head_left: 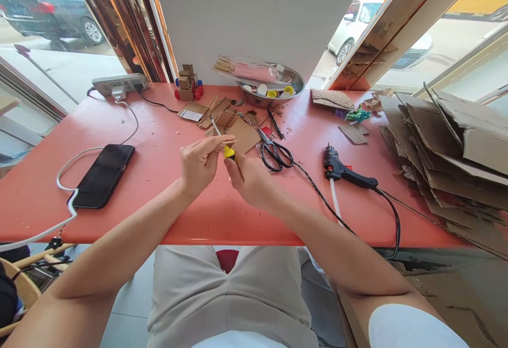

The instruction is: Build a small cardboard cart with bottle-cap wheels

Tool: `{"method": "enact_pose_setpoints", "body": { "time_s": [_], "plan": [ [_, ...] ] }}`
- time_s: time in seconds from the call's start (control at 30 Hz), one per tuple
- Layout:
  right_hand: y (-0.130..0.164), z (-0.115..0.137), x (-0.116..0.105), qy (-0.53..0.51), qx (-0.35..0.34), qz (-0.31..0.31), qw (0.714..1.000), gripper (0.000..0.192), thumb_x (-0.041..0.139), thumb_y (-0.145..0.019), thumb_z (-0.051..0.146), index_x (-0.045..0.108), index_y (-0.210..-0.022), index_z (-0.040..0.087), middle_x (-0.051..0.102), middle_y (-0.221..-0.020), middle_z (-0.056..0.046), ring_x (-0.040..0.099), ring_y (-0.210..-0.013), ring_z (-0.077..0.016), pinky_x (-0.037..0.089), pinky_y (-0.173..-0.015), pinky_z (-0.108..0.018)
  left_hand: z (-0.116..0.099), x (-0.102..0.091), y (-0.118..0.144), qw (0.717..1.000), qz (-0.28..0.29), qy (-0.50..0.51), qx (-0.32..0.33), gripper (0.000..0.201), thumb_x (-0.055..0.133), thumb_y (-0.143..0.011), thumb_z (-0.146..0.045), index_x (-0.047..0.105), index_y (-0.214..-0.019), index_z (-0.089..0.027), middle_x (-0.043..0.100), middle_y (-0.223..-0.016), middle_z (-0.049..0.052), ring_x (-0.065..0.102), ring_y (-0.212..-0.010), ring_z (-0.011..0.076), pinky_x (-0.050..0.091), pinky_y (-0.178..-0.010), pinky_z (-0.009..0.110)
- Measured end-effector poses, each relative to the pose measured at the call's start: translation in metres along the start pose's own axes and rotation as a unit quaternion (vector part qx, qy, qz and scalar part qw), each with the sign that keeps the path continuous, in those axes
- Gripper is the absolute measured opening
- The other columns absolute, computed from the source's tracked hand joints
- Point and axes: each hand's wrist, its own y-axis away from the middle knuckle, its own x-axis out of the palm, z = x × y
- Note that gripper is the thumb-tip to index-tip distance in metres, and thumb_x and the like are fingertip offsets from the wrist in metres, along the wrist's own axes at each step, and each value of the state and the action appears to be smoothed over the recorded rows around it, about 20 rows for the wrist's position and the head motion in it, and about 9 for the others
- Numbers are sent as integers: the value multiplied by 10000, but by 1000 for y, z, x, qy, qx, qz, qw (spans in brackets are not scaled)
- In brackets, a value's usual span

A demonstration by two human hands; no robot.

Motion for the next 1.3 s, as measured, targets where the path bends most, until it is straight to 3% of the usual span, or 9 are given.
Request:
{"method": "enact_pose_setpoints", "body": {
  "time_s": [0.1,0.23,0.33,0.53,0.73,0.87,1.07,1.3],
  "plan": [
    [0,-3,-2,-168,-5,57,984,343,459,-1083,410,378,-778,274,462,-534,69,406,-459,-106,305,-504,-232,1,1,0,999,3,41,2,452,501,-1086,-535,863,-976,-287,872,-872,39,845,-817,187,659,-754,264],
    [-2,-4,-4,-351,26,156,923,369,437,-1075,522,373,-805,278,384,-472,118,208,-382,-67,230,-397,-186,-1,3,-2,996,7,83,-36,497,501,-1072,-622,858,-1020,-281,877,-918,56,849,-869,209,680,-802,301],
    [-5,-3,-1,-389,40,131,911,331,407,-1084,484,382,-827,277,360,-472,132,183,-378,-64,212,-374,-164,-3,6,-5,989,10,131,-66,511,530,-1048,-666,851,-1099,-273,880,-978,67,850,-930,219,697,-843,318],
    [-13,-13,-1,-285,-7,-45,957,365,468,-1083,445,374,-776,273,405,-519,108,323,-408,-64,284,-423,-187,-4,7,-7,976,-10,202,-86,508,627,-995,-689,860,-1016,-237,880,-1002,71,857,-932,235,719,-847,333],
    [-14,-19,-3,-187,-36,-25,981,372,519,-1077,484,435,-795,256,398,-567,95,448,-485,-89,302,-488,-217,-2,6,-9,968,19,234,-91,570,671,-948,-726,811,-1236,-255,878,-1066,90,848,-1005,250,716,-819,333],
    [-13,-18,2,-171,-38,-14,984,316,454,-1100,389,445,-816,249,433,-583,81,487,-515,-103,320,-520,-225,-5,7,-9,969,52,224,-90,516,665,-959,-706,861,-1102,-250,874,-1108,92,847,-1000,245,708,-831,318],
    [-10,-13,5,-152,-32,0,988,296,428,-1118,325,435,-833,249,454,-585,76,492,-528,-109,328,-555,-232,-8,7,-10,956,23,257,-141,475,744,-897,-696,870,-932,-239,876,-978,88,847,-940,264,705,-819,357],
    [-7,-2,-2,-52,-20,-2,998,278,488,-1101,247,427,-830,255,519,-645,51,518,-564,-129,311,-605,-266,-6,9,-9,939,14,277,-202,498,833,-789,-720,845,-856,-227,847,-810,75,839,-817,264,701,-766,368]
  ]
}}
